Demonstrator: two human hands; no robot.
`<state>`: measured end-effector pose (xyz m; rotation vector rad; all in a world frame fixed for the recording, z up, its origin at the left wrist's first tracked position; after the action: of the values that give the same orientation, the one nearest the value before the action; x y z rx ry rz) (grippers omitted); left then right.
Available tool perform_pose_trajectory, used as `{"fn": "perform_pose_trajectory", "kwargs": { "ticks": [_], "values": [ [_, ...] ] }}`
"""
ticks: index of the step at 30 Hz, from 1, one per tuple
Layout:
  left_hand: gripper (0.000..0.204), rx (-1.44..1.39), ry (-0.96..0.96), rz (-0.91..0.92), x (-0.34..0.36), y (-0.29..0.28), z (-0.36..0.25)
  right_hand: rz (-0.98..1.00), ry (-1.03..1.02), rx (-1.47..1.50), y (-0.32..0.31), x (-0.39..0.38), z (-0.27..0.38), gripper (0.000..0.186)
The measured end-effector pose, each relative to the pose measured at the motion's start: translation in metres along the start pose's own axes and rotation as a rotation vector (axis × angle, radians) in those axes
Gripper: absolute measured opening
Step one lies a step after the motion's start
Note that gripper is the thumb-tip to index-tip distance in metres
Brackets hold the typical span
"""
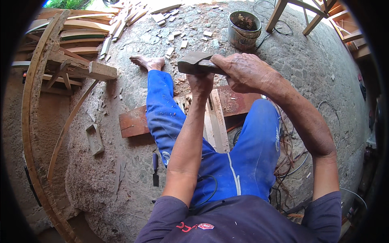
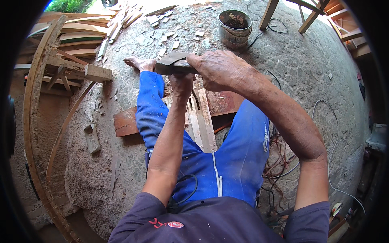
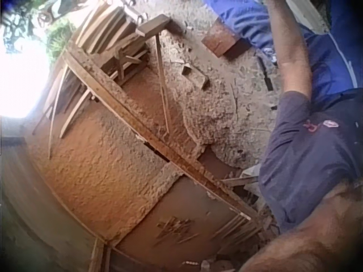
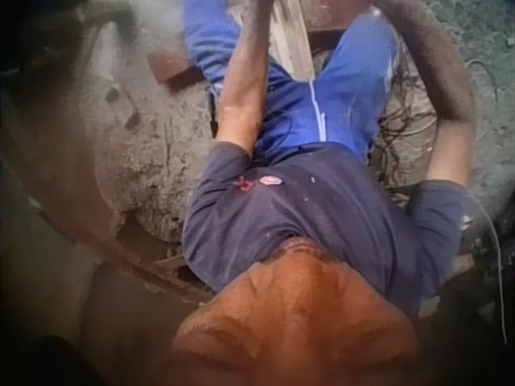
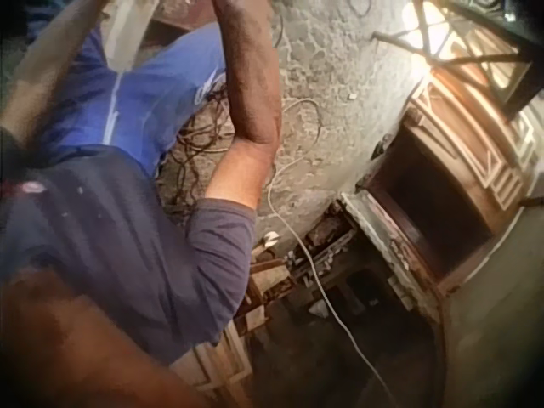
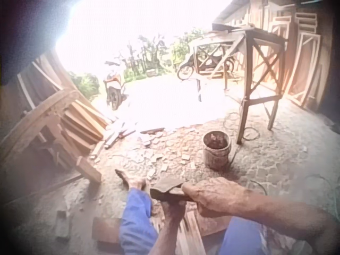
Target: The person sits on the floor and uses a chisel and hammer to carve a piece of wood. They repeatedly strike the chisel to remove wood shavings, shaping the wood piece.
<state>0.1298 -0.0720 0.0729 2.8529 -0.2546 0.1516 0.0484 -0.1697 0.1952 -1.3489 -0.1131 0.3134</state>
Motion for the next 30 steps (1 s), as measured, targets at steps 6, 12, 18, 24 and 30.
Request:
{"fn": "perform_pose_trajectory", "kwargs": {
  "ticks": [6, 12, 18, 24, 30],
  "values": [
    [0.014, 0.096, -0.169, 0.009, 0.036, -0.011, 0.042, -0.370, 0.002, 0.214, -0.061, 0.030, -0.012, 0.037],
    [0.022, 0.371, 0.025, -0.052, 0.041, -0.014, 0.029, -0.075, 0.039, -0.054, -0.002, 0.043, -0.010, 0.028],
    [0.015, 0.399, -0.086, -0.117, 0.028, 0.000, 0.017, -0.085, 0.079, 0.296, -0.016, -0.007, -0.026, 0.043],
    [0.010, 0.149, -0.309, -0.109, 0.080, -0.028, 0.076, -0.352, 0.000, 0.360, -0.058, 0.013, -0.019, 0.050],
    [0.017, 0.219, 0.083, -0.066, -0.011, -0.001, -0.003, -0.351, -0.069, 0.138, -0.038, -0.006, -0.010, 0.048]
  ]
}}
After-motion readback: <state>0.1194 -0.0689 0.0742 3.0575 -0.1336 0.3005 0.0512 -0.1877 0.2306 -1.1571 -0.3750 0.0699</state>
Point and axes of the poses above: each hand's wrist, its own x-axis towards the middle knuckle, its own y-axis out of the palm, z = x × y, the point moved 8 cm from there along x, towards the middle knuckle, and after that the axes turned 5 degrees about -y, right-handed, at the moved point
